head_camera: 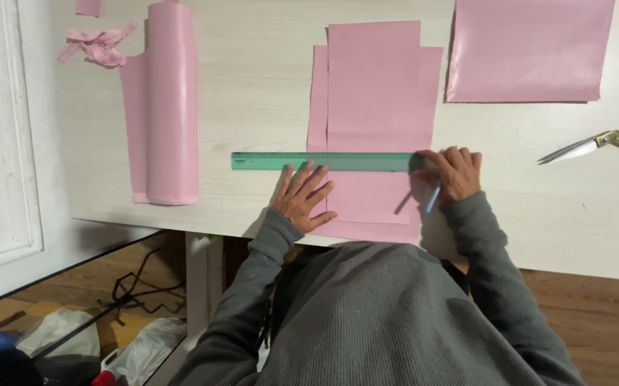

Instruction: The person is measuring and cutting pieces of pink leather on a workshop table.

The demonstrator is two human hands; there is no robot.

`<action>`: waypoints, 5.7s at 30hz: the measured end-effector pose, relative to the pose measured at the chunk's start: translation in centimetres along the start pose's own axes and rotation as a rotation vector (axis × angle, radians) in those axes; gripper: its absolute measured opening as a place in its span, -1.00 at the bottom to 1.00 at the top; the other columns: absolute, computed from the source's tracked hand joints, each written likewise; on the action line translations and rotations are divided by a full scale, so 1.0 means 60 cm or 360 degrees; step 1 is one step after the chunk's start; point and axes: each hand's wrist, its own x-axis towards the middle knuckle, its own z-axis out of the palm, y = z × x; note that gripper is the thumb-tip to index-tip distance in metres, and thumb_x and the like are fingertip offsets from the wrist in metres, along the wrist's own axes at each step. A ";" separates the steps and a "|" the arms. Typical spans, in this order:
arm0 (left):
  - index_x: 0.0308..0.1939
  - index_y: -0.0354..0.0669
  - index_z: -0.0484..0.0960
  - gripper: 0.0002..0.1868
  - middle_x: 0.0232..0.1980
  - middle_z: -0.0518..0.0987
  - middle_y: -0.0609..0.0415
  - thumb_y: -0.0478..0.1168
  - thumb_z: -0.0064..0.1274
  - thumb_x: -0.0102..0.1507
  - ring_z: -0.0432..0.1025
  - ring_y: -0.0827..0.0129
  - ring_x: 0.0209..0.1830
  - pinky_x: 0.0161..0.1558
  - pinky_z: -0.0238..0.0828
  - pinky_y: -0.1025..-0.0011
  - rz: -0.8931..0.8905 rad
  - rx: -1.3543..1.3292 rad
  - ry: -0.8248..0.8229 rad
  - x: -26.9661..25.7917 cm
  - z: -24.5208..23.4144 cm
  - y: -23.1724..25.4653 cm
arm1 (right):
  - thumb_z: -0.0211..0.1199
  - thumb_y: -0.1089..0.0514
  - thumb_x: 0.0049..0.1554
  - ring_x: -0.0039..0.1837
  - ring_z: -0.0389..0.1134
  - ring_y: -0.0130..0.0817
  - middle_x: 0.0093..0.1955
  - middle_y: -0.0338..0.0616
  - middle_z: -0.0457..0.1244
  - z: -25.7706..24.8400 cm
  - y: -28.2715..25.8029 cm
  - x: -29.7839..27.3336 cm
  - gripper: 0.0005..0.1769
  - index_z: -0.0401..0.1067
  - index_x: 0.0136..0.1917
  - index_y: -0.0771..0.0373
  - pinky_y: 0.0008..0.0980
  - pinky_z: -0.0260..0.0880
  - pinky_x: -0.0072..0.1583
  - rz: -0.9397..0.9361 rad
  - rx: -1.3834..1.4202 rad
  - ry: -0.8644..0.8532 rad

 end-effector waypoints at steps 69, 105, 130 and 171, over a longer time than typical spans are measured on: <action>0.05 0.14 0.64 -0.36 0.57 0.22 0.00 0.47 -0.04 0.20 -0.07 0.10 0.62 0.56 -0.38 -0.21 -0.0033 -0.0067 0.0181 0.012 0.016 -0.015 | 0.36 -0.27 0.04 -0.09 0.21 -0.32 -0.18 -0.27 0.24 -0.072 0.047 -0.032 -0.62 0.53 -0.11 0.04 -0.21 0.13 0.10 0.0240 0.0019 -0.0729; 0.37 -0.18 0.51 -0.49 0.37 0.57 -0.05 -0.30 0.11 0.31 0.43 0.26 0.39 0.42 0.27 0.35 -0.0432 -0.1310 0.0158 0.390 -0.324 -0.005 | 0.37 0.12 0.19 -0.11 0.17 -0.16 -0.21 -0.12 0.21 -0.092 0.124 -0.139 -0.90 0.52 -0.04 0.12 -0.12 0.09 0.03 0.0768 -0.0140 0.0411; 0.57 -0.13 0.12 -0.18 0.66 0.10 -0.10 -0.55 -0.17 0.20 0.20 -0.02 0.48 0.22 0.22 0.22 -0.0688 -0.2093 0.1441 1.527 0.272 0.243 | 0.55 -0.09 -0.32 -0.20 0.32 -0.16 -0.39 -0.27 0.33 0.299 0.241 -0.406 -0.74 0.69 -0.31 -0.07 -0.13 0.23 -0.16 0.1297 0.0295 -0.0113; 0.60 0.10 -0.04 0.20 0.66 -0.04 0.25 0.73 -0.46 0.09 -0.23 0.34 0.66 0.53 -0.51 -0.17 0.0244 0.0343 -0.0300 0.506 0.037 0.078 | 0.47 -0.14 -0.01 -0.04 0.46 -0.09 -0.05 -0.09 0.42 -0.046 0.119 -0.114 -0.35 0.34 0.23 0.15 -0.15 0.47 0.00 0.1375 0.0206 -0.0491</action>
